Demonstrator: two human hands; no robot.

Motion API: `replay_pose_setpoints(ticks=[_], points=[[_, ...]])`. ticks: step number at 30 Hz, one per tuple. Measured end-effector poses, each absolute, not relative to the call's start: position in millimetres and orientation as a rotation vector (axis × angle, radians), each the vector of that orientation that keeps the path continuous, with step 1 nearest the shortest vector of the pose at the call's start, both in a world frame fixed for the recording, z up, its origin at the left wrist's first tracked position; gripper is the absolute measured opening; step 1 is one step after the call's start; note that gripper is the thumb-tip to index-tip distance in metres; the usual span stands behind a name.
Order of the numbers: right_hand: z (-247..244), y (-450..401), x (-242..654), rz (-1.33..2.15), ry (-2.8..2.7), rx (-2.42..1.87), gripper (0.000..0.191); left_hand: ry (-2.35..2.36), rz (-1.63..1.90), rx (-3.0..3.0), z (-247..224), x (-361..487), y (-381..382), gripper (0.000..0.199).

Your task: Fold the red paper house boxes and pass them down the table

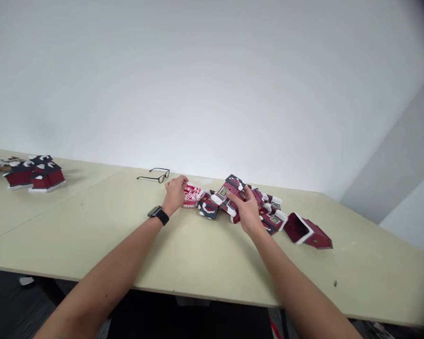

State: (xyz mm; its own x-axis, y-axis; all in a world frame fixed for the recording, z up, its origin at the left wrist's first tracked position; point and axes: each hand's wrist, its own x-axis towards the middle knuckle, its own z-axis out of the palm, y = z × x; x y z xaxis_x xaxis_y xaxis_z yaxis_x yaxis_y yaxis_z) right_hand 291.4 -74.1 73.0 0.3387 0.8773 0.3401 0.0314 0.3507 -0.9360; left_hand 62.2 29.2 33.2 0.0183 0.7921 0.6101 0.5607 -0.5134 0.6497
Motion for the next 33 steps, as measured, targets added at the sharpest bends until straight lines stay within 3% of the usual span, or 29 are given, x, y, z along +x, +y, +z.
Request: replay_pose_setpoints(ticks=[4, 10, 21, 27, 33], points=[[69, -77, 293, 0.549, -1.142, -1.138, 0.075, 1.021, 1.638, 2.288, 50, 72, 6, 0.019], [67, -82, 277, 0.331, -1.355, -1.240, 0.065, 0.791, 1.525, 2.834, 65, 90, -33, 0.024], [67, -88, 267, 0.625, -1.282, -1.122, 0.065, 0.686, 1.700, 2.628, 66, 90, -35, 0.014], [63, -83, 268, 0.524, -1.203, -1.187, 0.066, 0.711, 1.862, 2.556, 66, 87, -33, 0.024], [61, -86, 264, 0.604, -1.300, -1.169, 0.055, 0.534, 1.706, 2.767, 65, 90, -38, 0.037]])
